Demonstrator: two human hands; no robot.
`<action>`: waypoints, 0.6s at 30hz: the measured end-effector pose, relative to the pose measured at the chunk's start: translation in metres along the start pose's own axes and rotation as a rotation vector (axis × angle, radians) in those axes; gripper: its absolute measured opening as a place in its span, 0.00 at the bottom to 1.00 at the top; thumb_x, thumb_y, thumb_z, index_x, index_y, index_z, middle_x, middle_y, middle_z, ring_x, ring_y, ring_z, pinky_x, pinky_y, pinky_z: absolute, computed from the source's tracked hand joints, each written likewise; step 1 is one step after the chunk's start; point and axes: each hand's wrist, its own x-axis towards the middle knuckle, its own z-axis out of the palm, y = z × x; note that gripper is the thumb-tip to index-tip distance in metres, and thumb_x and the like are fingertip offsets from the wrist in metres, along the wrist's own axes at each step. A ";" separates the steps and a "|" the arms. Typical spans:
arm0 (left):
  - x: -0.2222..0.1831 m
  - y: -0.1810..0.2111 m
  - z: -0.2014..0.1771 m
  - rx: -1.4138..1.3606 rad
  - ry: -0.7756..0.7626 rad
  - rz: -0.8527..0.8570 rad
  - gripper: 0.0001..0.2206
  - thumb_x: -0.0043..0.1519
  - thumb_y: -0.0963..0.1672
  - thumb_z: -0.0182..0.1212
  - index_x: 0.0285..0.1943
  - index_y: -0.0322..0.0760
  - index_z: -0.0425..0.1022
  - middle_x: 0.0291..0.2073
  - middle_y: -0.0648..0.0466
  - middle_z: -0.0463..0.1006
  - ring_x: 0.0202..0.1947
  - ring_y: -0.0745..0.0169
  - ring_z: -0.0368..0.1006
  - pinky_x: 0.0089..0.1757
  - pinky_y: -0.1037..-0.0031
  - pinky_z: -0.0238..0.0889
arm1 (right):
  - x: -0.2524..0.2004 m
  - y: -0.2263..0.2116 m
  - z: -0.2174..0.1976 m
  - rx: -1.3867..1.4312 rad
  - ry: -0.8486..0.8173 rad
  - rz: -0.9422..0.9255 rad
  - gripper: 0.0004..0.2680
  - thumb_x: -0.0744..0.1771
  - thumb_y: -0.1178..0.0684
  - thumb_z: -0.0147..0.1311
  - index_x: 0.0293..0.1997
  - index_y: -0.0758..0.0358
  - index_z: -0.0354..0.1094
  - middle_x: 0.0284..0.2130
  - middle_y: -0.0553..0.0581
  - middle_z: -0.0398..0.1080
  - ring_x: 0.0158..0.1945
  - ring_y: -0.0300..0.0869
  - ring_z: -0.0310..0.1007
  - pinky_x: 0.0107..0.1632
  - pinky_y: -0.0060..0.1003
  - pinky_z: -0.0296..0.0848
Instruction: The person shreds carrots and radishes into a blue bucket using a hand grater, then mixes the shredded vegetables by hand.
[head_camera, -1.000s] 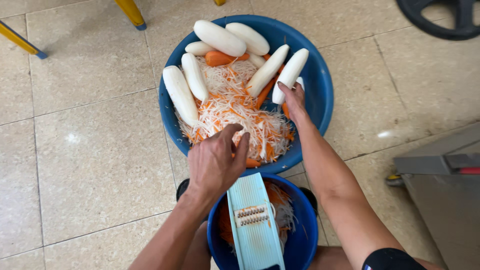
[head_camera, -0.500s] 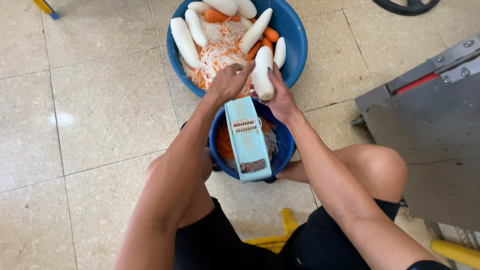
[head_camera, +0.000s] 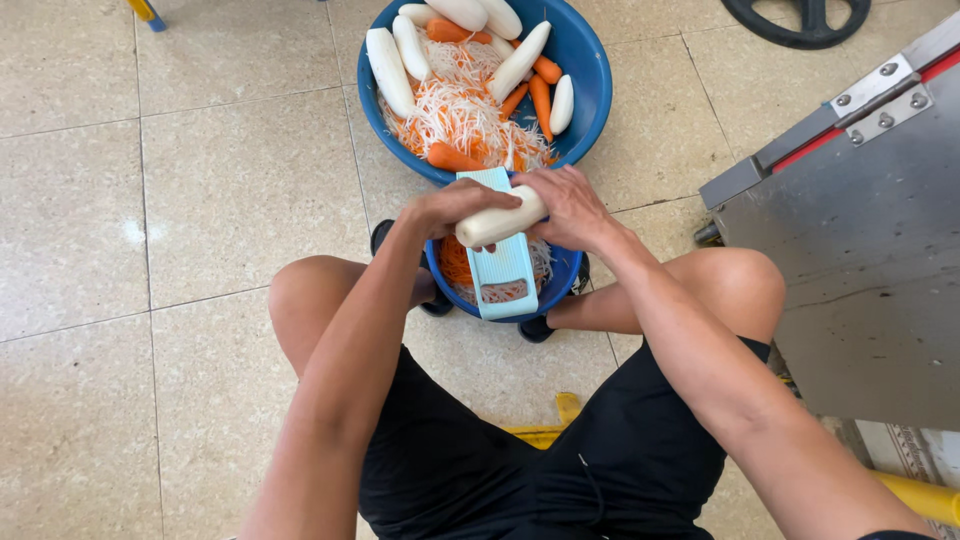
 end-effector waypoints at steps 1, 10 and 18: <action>0.006 -0.012 -0.001 -0.070 -0.037 -0.030 0.27 0.57 0.56 0.60 0.50 0.31 0.78 0.34 0.43 0.84 0.28 0.50 0.82 0.27 0.65 0.73 | -0.002 0.001 0.001 0.100 -0.112 0.021 0.25 0.56 0.47 0.73 0.57 0.51 0.67 0.49 0.55 0.75 0.58 0.49 0.73 0.62 0.48 0.67; 0.090 -0.170 0.026 0.086 0.765 -0.034 0.27 0.54 0.51 0.70 0.56 0.27 0.75 0.47 0.39 0.81 0.48 0.49 0.80 0.48 0.66 0.71 | -0.023 0.043 0.018 0.272 -0.204 0.625 0.25 0.59 0.33 0.66 0.49 0.65 0.73 0.40 0.65 0.78 0.44 0.51 0.80 0.46 0.45 0.75; 0.039 -0.128 -0.014 -0.353 0.564 0.136 0.18 0.62 0.46 0.64 0.49 0.19 0.80 0.37 0.44 0.85 0.33 0.60 0.80 0.37 0.70 0.73 | -0.009 0.075 0.029 0.353 -0.471 0.909 0.21 0.58 0.36 0.65 0.48 0.60 0.75 0.31 0.60 0.80 0.25 0.43 0.80 0.32 0.36 0.78</action>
